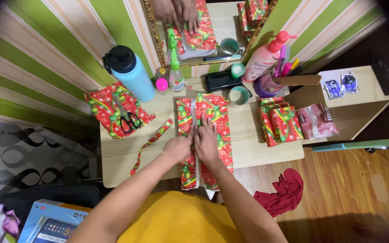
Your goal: The person wraps a rectangular box with red Christmas-themed wrapping paper on a vanity table. They fold the paper around the box, smooth the edges, and then spend a long time trying to find and pull the end of a roll of clear tape to secure the package.
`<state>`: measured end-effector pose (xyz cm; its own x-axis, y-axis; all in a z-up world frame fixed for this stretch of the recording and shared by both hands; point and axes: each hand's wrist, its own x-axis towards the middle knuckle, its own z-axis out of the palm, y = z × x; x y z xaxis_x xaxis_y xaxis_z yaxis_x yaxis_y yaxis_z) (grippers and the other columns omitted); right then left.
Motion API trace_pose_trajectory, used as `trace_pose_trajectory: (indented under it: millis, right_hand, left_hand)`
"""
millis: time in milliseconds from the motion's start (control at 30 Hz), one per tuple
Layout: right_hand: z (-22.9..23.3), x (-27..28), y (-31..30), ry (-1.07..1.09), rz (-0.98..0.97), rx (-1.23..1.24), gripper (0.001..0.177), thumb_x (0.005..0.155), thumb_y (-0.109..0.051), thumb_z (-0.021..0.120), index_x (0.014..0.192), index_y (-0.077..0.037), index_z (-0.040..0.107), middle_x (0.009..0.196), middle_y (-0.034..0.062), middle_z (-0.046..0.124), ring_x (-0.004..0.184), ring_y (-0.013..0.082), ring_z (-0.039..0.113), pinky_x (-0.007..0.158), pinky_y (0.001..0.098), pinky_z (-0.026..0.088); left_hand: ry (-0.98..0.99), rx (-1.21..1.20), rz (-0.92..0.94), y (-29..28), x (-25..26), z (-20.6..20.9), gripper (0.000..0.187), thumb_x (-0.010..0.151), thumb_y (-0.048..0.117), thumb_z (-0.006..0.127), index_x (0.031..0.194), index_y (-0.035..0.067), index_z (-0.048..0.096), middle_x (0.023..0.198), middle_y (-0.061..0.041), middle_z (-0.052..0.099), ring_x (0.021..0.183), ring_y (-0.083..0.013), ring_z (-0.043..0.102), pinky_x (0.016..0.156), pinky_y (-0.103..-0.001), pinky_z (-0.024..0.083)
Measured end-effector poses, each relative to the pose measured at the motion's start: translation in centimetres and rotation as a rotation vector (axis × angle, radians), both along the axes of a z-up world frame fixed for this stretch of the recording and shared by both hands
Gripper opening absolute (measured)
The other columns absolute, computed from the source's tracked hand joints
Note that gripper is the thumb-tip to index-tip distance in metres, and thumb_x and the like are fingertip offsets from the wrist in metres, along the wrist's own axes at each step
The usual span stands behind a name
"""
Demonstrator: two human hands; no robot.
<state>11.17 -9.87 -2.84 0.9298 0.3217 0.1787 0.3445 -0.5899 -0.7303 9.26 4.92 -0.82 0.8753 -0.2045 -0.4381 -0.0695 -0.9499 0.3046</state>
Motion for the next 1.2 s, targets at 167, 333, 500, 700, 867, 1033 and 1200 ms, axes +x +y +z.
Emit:
trace_pose_trajectory:
  millis: [167, 333, 500, 700, 867, 1033, 1200]
  right_hand:
    - [0.2, -0.3, -0.2, 0.034, -0.004, -0.023, 0.022, 0.097, -0.014, 0.051, 0.111, 0.0, 0.061, 0.165, 0.0268, 0.029, 0.154, 0.047, 0.022, 0.125, 0.0572, 0.014]
    - [-0.9, -1.1, 0.5, -0.033, 0.01, -0.109, 0.043, 0.101, -0.021, 0.049, 0.139, -0.002, 0.052, 0.165, 0.0259, 0.024, 0.154, 0.0447, 0.018, 0.124, 0.0588, 0.011]
    - [-0.7, -1.6, 0.2, 0.0, 0.067, -0.239, 0.059, 0.1, -0.028, 0.05, 0.15, 0.001, 0.036, 0.166, 0.0244, 0.018, 0.154, 0.042, 0.014, 0.124, 0.0553, 0.012]
    - [-1.2, -4.8, 0.9, -0.071, 0.009, -0.305, 0.062, 0.103, -0.027, 0.047, 0.154, 0.004, 0.031, 0.167, 0.0227, 0.018, 0.156, 0.0395, 0.014, 0.126, 0.0538, 0.01]
    - [-0.8, -5.5, 0.8, 0.034, 0.051, -0.248, 0.07, 0.1, -0.027, 0.046, 0.157, 0.006, 0.023, 0.169, 0.0246, 0.014, 0.157, 0.0401, 0.008, 0.127, 0.0532, 0.005]
    - [1.1, -5.5, -0.1, 0.089, 0.155, -0.45, 0.078, 0.095, -0.035, 0.048, 0.16, -0.002, 0.02, 0.167, 0.022, 0.014, 0.156, 0.0397, 0.004, 0.123, 0.053, 0.001]
    - [2.0, -5.7, -0.6, 0.162, 0.203, -0.449, 0.084, 0.094, -0.044, 0.05, 0.162, -0.007, 0.017, 0.169, 0.0187, 0.013, 0.158, 0.0375, 0.003, 0.127, 0.0519, -0.001]
  left_hand:
    - [0.008, -0.059, 0.018, 0.4, -0.2, 0.2, 0.082, 0.089, 0.012, 0.052, 0.163, 0.01, 0.016, 0.097, -0.02, 0.07, 0.091, -0.0371, 0.069, 0.08, -0.05, 0.055]
    - [0.026, -0.146, 0.202, -0.1, -0.7, 0.5, 0.065, 0.1, 0.021, 0.046, 0.162, 0.027, 0.028, 0.108, -0.017, 0.071, 0.098, -0.0372, 0.068, 0.087, -0.048, 0.053]
    - [0.117, -0.276, 0.109, 1.3, 1.6, 2.1, 0.051, 0.094, 0.03, 0.054, 0.144, 0.022, 0.046, 0.117, -0.016, 0.071, 0.105, -0.0361, 0.068, 0.09, -0.048, 0.053]
    - [0.015, 0.029, 0.212, 0.6, 10.6, 4.7, 0.043, 0.087, 0.045, 0.066, 0.112, 0.012, 0.076, 0.118, -0.017, 0.074, 0.11, -0.0343, 0.069, 0.094, -0.049, 0.054]
    - [-0.216, -0.013, 0.164, -7.0, 16.2, 5.2, 0.058, 0.084, 0.054, 0.071, 0.121, 0.009, 0.068, 0.12, -0.02, 0.07, 0.113, -0.0386, 0.065, 0.094, -0.052, 0.052]
    - [-0.023, 0.202, 0.105, -12.2, 17.8, 1.8, 0.059, 0.076, 0.046, 0.077, 0.123, 0.012, 0.069, 0.13, -0.013, 0.066, 0.122, -0.0309, 0.063, 0.102, -0.051, 0.049]
    - [-0.115, 0.071, 0.207, -12.7, 18.8, -3.0, 0.033, 0.083, 0.025, 0.071, 0.114, 0.015, 0.077, 0.124, -0.016, 0.071, 0.116, -0.0339, 0.068, 0.095, -0.046, 0.056]
